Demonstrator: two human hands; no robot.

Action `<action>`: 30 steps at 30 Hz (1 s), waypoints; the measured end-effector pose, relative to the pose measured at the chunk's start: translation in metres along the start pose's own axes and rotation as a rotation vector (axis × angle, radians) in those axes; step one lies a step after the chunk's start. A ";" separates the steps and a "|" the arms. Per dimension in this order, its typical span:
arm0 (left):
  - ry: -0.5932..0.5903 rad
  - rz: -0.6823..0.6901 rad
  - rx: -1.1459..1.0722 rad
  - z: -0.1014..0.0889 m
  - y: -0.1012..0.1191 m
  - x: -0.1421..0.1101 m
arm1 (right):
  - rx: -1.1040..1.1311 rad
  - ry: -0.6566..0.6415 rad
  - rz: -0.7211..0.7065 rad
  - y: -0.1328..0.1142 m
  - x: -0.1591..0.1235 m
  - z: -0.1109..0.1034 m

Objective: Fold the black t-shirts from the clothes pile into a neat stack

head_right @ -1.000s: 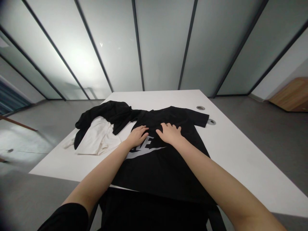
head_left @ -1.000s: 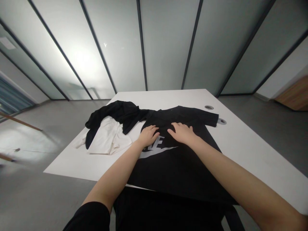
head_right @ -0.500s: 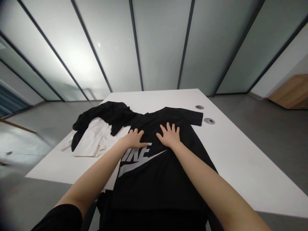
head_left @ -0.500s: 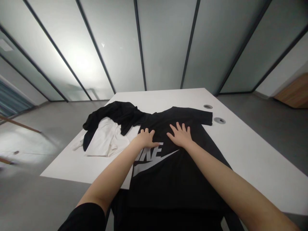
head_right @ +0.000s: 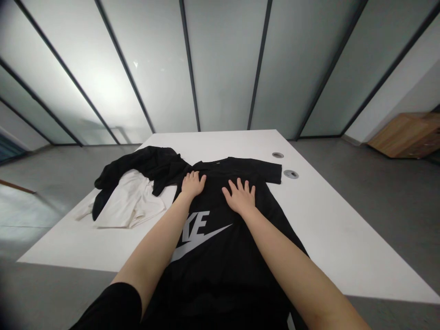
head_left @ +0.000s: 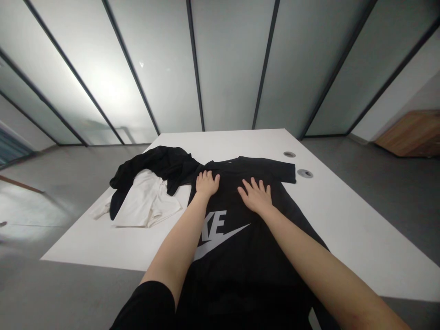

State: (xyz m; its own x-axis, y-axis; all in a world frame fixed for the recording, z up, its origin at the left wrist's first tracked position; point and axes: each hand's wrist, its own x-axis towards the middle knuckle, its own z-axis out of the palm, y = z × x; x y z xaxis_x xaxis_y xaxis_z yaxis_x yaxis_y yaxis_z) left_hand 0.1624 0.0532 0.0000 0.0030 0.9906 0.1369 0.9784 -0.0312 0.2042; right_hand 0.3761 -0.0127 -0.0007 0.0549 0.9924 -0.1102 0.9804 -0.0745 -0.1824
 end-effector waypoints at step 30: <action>-0.306 0.017 0.078 0.007 0.032 -0.035 | -0.015 -0.076 0.113 -0.004 0.018 0.001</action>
State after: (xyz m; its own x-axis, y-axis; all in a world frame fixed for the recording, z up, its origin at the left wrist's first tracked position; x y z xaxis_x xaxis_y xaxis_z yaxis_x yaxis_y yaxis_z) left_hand 0.1945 0.0179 -0.0049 0.0697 0.9845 -0.1611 0.9906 -0.0492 0.1276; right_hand 0.3725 0.0052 -0.0031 0.1511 0.9675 -0.2026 0.9716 -0.1831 -0.1497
